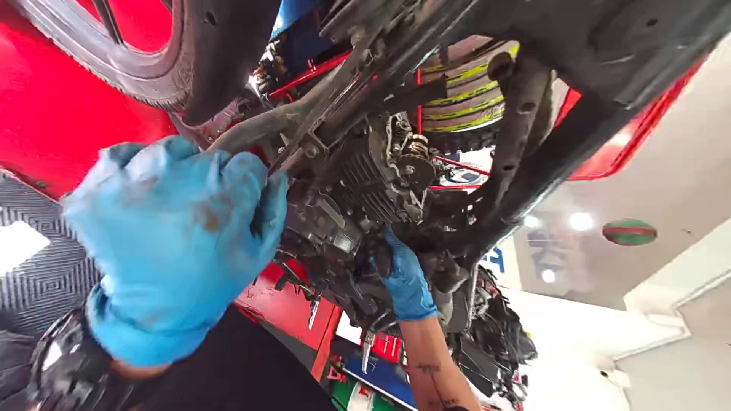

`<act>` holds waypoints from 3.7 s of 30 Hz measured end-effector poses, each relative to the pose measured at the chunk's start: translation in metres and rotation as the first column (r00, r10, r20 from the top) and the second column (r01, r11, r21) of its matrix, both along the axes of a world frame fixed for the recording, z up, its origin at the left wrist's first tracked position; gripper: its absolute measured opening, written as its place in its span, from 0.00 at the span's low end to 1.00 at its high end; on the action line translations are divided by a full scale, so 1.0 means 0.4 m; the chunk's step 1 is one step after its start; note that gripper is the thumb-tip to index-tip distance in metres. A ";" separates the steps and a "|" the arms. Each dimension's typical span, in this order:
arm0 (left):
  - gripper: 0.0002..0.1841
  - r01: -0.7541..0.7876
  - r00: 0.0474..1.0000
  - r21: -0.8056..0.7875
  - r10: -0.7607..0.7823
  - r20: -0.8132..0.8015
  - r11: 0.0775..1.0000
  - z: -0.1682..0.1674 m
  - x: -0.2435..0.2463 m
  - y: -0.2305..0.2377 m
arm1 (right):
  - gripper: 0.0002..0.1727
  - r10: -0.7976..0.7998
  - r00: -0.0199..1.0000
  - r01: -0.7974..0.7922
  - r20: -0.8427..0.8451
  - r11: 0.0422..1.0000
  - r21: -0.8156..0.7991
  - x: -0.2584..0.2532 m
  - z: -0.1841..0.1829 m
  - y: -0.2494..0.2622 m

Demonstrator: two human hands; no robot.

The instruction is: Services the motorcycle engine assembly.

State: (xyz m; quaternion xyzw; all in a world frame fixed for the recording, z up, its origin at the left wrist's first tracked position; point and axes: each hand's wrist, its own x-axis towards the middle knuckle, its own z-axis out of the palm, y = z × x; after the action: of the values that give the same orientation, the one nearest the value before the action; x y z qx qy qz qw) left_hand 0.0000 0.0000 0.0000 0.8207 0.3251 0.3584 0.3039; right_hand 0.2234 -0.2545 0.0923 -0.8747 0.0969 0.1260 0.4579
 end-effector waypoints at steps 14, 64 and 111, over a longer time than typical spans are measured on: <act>0.20 0.098 0.990 -0.146 -0.111 -0.086 0.984 0.053 -0.004 0.025 | 0.18 0.045 0.998 -0.054 0.041 0.967 0.248 0.044 -0.023 -0.042; 0.24 -0.069 0.965 -0.077 0.047 -0.258 0.995 0.070 0.017 0.004 | 0.31 0.190 0.982 -0.189 0.001 0.978 0.093 0.067 -0.044 -0.084; 0.21 0.658 0.679 -0.052 -0.621 -0.390 0.752 0.030 -0.085 -0.313 | 0.22 0.555 0.818 -0.505 0.152 0.565 0.652 -0.373 -0.206 -0.171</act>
State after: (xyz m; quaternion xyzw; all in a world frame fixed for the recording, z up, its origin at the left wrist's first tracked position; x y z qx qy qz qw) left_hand -0.0338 -0.1254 0.0119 0.9488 0.0538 0.0762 0.3019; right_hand 0.0742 -0.3227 0.0101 -0.6343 -0.2055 0.3138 0.6761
